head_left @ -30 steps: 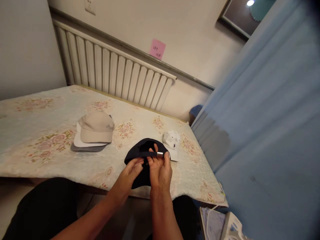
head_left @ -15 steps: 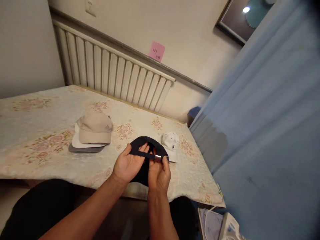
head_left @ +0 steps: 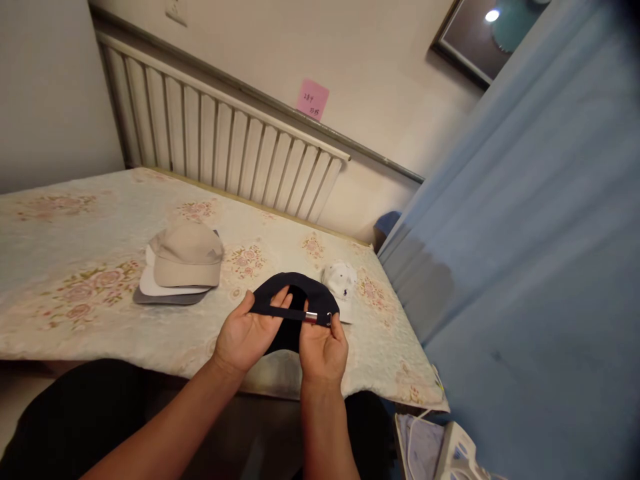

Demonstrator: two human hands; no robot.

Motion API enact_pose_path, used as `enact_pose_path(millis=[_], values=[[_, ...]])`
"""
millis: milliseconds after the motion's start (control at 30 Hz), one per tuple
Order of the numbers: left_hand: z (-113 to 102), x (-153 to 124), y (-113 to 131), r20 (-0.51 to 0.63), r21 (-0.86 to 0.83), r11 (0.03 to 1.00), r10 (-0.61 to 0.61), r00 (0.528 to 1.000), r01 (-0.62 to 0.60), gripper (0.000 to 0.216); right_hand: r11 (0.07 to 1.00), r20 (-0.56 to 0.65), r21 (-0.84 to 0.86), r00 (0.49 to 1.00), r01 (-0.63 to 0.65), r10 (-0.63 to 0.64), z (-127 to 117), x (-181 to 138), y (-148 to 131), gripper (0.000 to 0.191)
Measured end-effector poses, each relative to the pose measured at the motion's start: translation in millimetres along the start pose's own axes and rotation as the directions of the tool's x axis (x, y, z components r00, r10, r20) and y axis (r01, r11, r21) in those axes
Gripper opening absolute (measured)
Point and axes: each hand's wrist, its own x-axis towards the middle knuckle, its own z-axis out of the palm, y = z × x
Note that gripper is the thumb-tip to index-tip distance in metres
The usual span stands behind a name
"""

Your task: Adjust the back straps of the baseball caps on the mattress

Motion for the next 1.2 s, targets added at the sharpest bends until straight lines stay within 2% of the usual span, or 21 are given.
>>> enact_pose_path(millis=[300,400,600,767,967,1200], values=[[-6.6,2.1,1.0,0.038,0.018,1.0,-0.011,0.999,0.01,0.059,1.0,-0.034,0.03,0.999,-0.01,0.011,-2.1,-0.6,2.2,0.019],[-6.7,1.8,-0.3,0.039,0.022,0.999,-0.035,0.999,0.034,0.058,0.999,-0.069,-0.019,0.997,-0.026,0.025,-0.7,-3.5,4.9,0.015],[-7.5,1.5,-0.7,0.039,0.04,0.999,-0.039,0.999,0.037,0.056,0.99,0.005,-0.142,1.0,-0.014,0.015,2.4,-10.7,9.6,0.038],[-9.9,2.9,-2.0,0.049,0.053,0.998,-0.034,0.998,0.031,0.052,0.989,-0.026,-0.146,0.999,-0.026,0.023,0.8,-10.7,9.9,0.042],[-10.2,4.4,-5.2,0.063,0.076,0.997,-0.035,0.997,0.03,0.056,0.983,-0.012,-0.181,1.0,0.008,-0.01,-6.0,-8.6,9.5,0.055],[-10.5,3.9,-7.2,0.062,0.079,0.996,-0.047,0.997,0.042,0.054,0.988,-0.055,-0.155,0.998,0.011,-0.02,-5.5,-8.1,7.0,0.047]])
